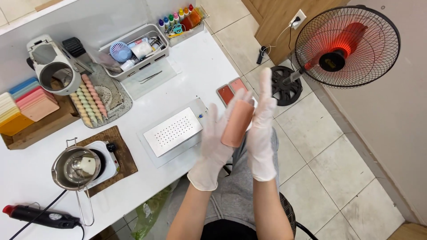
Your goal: The person is preparing wax slabs by melting wax, stirring it in a pot, and using a mold.
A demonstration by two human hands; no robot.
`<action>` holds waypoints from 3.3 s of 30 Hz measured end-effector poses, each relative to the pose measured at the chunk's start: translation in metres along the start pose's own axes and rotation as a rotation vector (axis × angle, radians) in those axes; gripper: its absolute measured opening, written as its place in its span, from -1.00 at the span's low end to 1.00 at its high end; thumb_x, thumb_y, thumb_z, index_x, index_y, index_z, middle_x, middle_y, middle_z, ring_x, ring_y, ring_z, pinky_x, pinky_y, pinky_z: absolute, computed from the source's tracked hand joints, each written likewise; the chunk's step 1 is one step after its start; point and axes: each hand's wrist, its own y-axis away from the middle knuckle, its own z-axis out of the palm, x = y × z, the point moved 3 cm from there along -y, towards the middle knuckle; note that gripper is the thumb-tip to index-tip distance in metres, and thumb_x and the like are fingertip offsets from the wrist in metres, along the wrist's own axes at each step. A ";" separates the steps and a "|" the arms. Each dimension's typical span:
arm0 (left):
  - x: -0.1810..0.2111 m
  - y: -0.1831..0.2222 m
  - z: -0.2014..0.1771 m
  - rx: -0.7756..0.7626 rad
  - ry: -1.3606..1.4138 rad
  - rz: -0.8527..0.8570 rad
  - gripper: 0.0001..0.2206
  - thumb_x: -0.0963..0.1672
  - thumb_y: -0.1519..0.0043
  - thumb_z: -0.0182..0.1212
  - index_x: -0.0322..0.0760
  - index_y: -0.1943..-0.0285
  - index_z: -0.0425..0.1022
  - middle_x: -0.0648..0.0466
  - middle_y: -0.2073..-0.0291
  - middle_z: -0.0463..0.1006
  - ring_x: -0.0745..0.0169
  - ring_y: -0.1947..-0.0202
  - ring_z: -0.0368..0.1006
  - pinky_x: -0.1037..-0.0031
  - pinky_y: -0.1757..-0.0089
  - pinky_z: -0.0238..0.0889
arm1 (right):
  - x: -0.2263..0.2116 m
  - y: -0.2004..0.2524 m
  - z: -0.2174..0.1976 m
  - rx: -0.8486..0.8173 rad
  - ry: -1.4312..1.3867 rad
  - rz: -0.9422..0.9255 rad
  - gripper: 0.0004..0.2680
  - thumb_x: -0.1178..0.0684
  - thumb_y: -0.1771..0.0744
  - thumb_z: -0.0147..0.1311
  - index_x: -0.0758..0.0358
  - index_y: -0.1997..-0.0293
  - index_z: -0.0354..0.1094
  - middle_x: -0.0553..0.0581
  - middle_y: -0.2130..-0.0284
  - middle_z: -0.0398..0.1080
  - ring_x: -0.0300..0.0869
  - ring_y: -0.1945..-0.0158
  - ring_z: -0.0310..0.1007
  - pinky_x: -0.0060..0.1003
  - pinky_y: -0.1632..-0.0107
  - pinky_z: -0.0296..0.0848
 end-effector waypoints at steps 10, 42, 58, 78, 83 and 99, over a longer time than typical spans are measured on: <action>-0.010 0.005 -0.010 0.152 -0.981 -0.004 -0.28 0.19 -0.40 -0.33 -0.23 -0.66 -0.15 -0.03 -0.63 -0.12 0.08 -0.62 -0.24 0.32 -0.44 -0.33 | 0.031 0.003 0.021 -0.008 -0.232 -0.044 -0.31 -0.54 -0.41 -0.57 0.19 -0.64 -0.32 0.18 -0.63 -0.29 -0.05 -0.69 -0.42 -0.13 -0.64 -0.36; 0.016 0.087 -0.069 0.650 -1.240 -0.548 -0.20 0.28 -0.17 -0.50 0.01 -0.59 -0.04 0.10 -0.59 -0.07 0.17 -0.57 -0.23 0.17 -0.35 -0.32 | 0.242 0.024 -0.071 -0.107 0.039 0.945 -0.40 -0.45 -0.34 -0.20 0.28 -0.34 0.16 0.23 0.05 0.46 -0.08 0.05 0.51 -0.15 -0.04 0.56; 0.032 0.143 -0.117 0.801 -1.195 -0.465 -0.25 0.21 -0.26 -0.49 -0.18 -0.52 0.14 0.01 -0.54 0.11 0.09 -0.56 -0.10 0.21 -0.40 -0.23 | 0.350 -0.042 -0.080 -0.210 1.261 0.248 -0.39 -0.33 -0.30 0.16 0.22 -0.42 0.13 0.27 -0.02 0.30 0.08 -0.05 0.37 -0.07 -0.07 0.41; 0.035 0.134 -0.087 0.684 -1.196 -0.317 -0.32 0.16 -0.36 -0.50 -0.26 -0.49 0.22 -0.05 -0.49 0.24 0.02 -0.52 0.07 0.22 -0.40 -0.12 | 0.347 -0.037 -0.074 -0.175 1.284 0.140 -0.41 -0.35 -0.32 0.11 0.17 -0.44 0.11 0.21 -0.05 0.27 0.04 -0.11 0.28 -0.02 -0.12 0.29; 0.029 0.124 -0.053 0.746 -1.187 -0.300 -0.33 0.14 -0.35 -0.45 -0.29 -0.47 0.23 -0.04 -0.46 0.28 0.13 -0.49 0.12 0.34 -0.37 -0.08 | 0.312 -0.048 -0.070 -0.193 1.248 0.297 -0.36 -0.41 -0.32 0.11 0.19 -0.46 0.06 0.31 -0.06 0.24 0.10 -0.19 0.24 0.04 -0.19 0.24; 0.051 0.155 -0.046 0.950 -1.219 0.065 -0.56 0.00 -0.35 -0.08 -0.30 -0.31 0.43 0.04 -0.22 0.55 0.27 -0.28 0.39 0.41 -0.25 0.13 | 0.271 -0.056 -0.067 0.182 0.464 -0.230 -0.73 0.15 -0.47 0.05 0.38 -0.35 0.19 0.28 -0.10 0.15 -0.01 -0.18 0.28 -0.13 -0.26 0.36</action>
